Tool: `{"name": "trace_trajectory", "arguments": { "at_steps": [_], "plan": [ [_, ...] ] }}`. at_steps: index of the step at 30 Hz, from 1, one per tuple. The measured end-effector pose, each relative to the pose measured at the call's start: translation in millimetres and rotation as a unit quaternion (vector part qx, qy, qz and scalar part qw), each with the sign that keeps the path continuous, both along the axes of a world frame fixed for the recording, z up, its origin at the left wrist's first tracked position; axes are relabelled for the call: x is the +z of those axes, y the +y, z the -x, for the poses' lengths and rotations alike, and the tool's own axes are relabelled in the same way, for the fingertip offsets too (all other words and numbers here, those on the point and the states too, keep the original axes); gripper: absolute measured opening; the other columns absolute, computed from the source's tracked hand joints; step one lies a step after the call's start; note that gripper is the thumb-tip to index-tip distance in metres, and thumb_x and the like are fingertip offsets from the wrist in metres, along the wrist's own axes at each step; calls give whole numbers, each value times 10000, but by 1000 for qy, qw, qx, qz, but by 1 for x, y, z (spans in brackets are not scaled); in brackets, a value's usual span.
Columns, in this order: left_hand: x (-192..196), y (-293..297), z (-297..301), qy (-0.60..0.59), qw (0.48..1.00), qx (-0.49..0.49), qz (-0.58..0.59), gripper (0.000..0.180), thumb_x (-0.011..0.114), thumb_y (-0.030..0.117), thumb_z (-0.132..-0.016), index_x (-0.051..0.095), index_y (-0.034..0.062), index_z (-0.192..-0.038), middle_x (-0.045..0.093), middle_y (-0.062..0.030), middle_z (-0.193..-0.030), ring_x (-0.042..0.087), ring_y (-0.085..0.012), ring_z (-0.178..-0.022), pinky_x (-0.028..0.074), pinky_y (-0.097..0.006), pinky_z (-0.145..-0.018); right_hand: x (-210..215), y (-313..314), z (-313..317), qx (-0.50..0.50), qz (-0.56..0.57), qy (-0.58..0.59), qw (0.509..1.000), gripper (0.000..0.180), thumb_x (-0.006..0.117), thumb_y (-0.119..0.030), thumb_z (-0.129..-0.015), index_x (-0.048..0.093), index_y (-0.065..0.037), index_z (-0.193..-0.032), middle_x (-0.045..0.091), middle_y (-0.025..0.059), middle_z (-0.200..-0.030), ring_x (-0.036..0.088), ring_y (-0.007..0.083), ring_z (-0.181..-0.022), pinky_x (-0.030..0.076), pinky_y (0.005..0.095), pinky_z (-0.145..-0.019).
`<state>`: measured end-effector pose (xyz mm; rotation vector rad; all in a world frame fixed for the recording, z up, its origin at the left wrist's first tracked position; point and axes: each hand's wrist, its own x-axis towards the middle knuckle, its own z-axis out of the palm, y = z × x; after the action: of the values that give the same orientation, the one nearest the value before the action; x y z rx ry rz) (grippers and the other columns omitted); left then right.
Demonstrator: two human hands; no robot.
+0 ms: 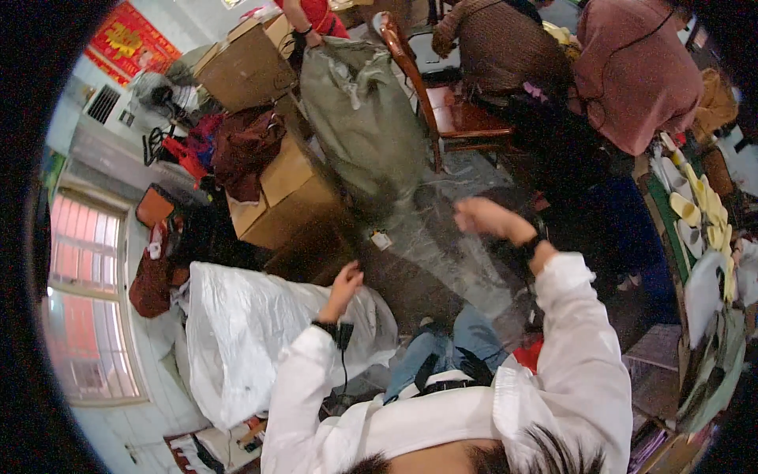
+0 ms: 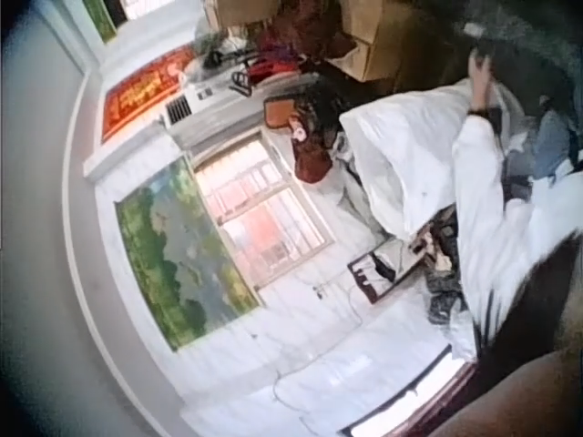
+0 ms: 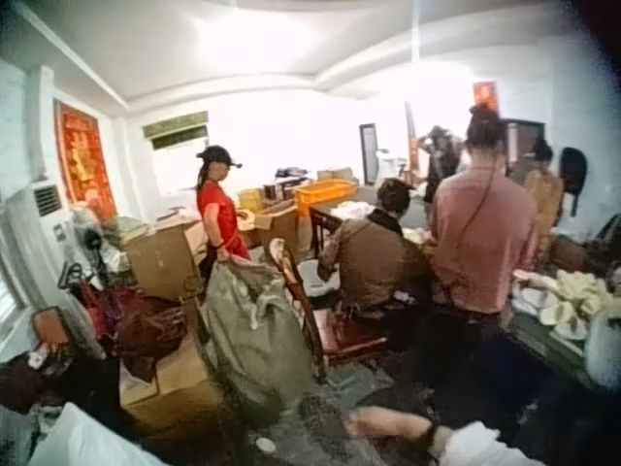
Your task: The person is packing slippers into plastic bags and organizing them into large sacks.
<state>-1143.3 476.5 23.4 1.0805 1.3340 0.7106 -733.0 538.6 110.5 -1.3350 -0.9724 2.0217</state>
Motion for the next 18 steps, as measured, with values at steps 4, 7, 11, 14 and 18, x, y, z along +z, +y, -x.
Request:
{"name": "trace_trajectory", "arguments": {
  "at_steps": [4,7,11,14,18],
  "plan": [
    [48,131,-88,-10,1000,8,-7,503,581,170,-808,396,85,-1268,527,-82,-1015,509,-116,-775,427,-254,-650,-33,-105,-33,-56,9,-89,994,264,451,-293,-881,560,-66,-961,545,-13,-780,486,100,-662,418,252,-580],
    [13,205,-82,192,974,0,-121,493,581,164,-802,406,46,-1248,539,-105,-1010,528,-163,-823,434,-283,-699,-46,-150,-27,-98,94,-108,985,284,463,-227,-877,531,-65,-1100,584,12,-888,541,111,-746,440,246,-615],
    [5,240,-156,160,976,-129,-75,449,507,148,-849,379,9,-1255,515,-131,-1097,529,-202,-883,452,-332,-683,-83,-190,-45,-168,161,-113,966,320,468,-221,-871,488,-42,-1136,578,43,-921,546,128,-775,431,228,-660],
    [-76,219,-136,136,944,-279,-113,253,503,106,-817,542,17,-1050,584,-64,-891,539,-150,-713,443,-277,-598,-74,-162,-13,-131,161,-156,966,378,467,-260,-870,465,-47,-1183,581,84,-977,557,157,-819,442,250,-707],
    [-48,148,-214,93,749,-652,-73,308,501,232,-854,565,6,-1052,595,-117,-1016,557,-230,-905,439,-338,-791,-133,-163,-10,-54,20,-299,952,438,489,-320,-836,483,-50,-1180,558,163,-1091,542,285,-997,433,372,-833]
  ]
}}
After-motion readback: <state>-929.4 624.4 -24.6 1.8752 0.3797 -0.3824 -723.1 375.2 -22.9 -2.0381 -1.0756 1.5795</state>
